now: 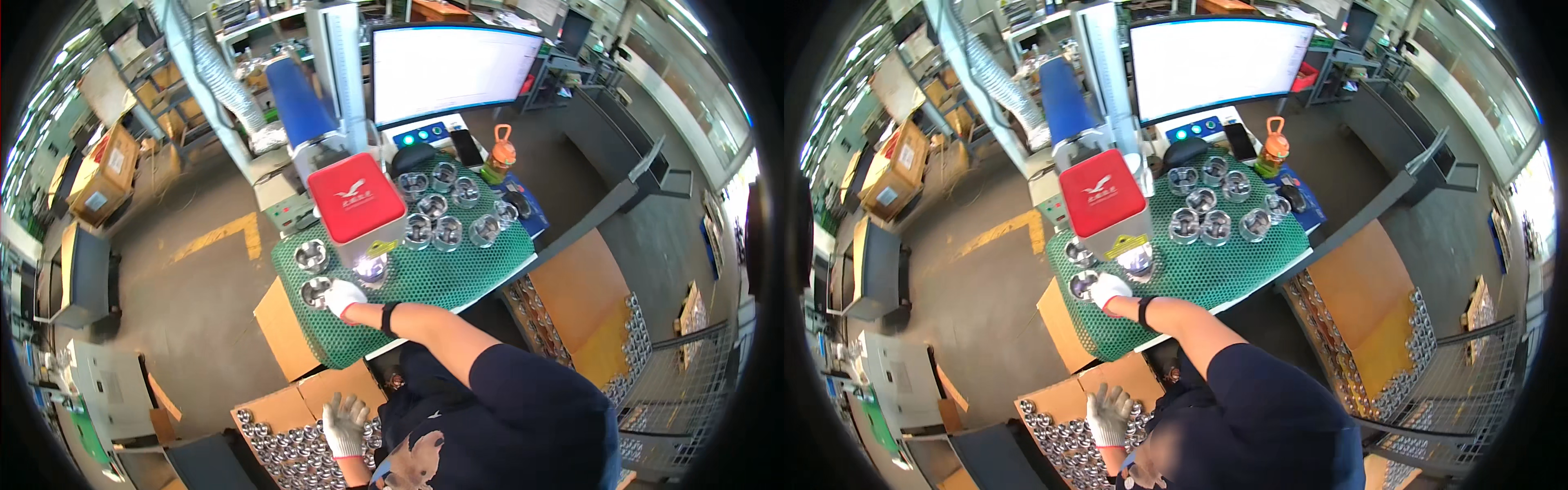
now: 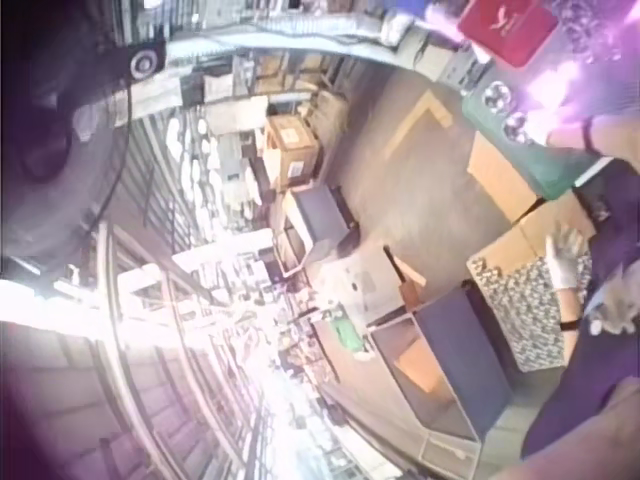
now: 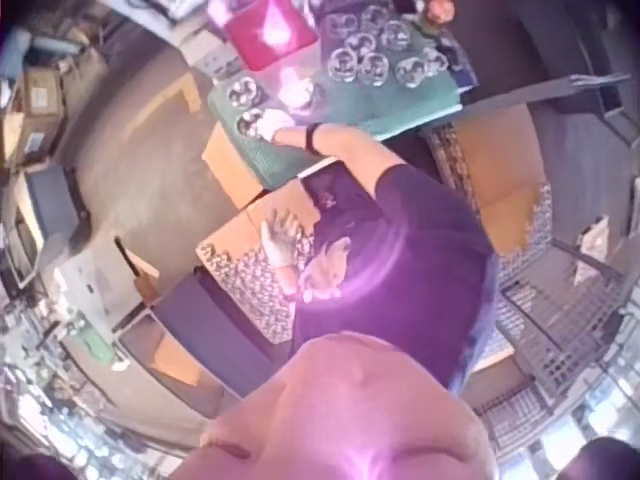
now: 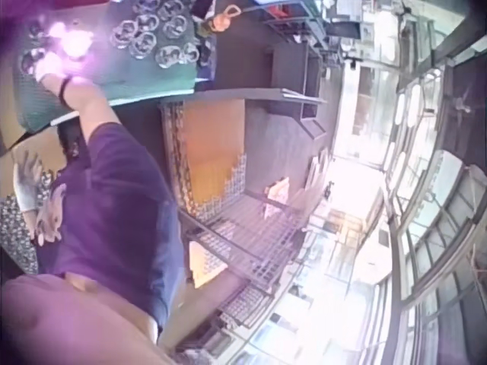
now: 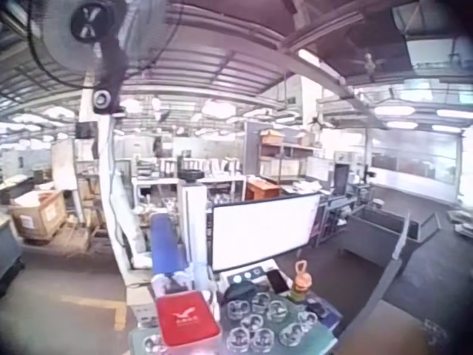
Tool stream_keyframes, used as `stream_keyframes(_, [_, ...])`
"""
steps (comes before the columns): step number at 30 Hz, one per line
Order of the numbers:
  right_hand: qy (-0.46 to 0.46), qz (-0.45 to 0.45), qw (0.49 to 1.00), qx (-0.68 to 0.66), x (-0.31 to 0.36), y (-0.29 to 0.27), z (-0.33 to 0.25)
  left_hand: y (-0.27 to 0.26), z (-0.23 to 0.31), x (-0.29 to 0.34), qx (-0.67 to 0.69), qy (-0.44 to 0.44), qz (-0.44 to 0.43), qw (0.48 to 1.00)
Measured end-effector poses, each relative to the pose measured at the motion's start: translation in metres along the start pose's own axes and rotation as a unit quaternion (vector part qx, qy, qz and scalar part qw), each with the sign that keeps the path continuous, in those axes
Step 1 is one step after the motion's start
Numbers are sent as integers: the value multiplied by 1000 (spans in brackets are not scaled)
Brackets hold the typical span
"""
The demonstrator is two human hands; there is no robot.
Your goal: Manually laser marking metal pistons at a workstation and then organizing them.
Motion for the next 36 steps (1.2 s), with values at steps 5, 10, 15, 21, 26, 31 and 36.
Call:
stream_keyframes(5, [-94, -86, 964, -234, 31, -31, 9, 3, -21, -12, 24, -61, 5, 998])
stream_keyframes(10, [-213, -242, 947, 7, 107, -81, 100, 41, -30, -28, -107, -65, 41, 991])
stream_keyframes(15, [-206, 129, 926, 289, 78, -209, 204, 65, -29, -60, -180, -62, 9, 982])
stream_keyframes(21, [-339, 101, 795, 493, 2, -224, 250, 105, -42, -80, -267, -94, -46, 958])
stream_keyframes(26, [-250, 108, 844, 462, 29, -225, 232, 92, -33, -63, -258, -83, -63, 961])
stream_keyframes(31, [-105, 152, 948, 260, 114, -156, 209, 17, -17, -21, -201, -11, -16, 979])
stream_keyframes(36, [72, -207, 885, -410, 165, -89, 123, 19, -25, 5, -252, 33, -3, 967])
Point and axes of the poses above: each hand's wrist, its own x-axis away from the middle knuckle, its own y-axis out of the palm, z = x × y, the point moved 2 cm from there along -x, towards the middle knuckle, and after that the axes turned 14 degrees about x, right-handed, at the moved point
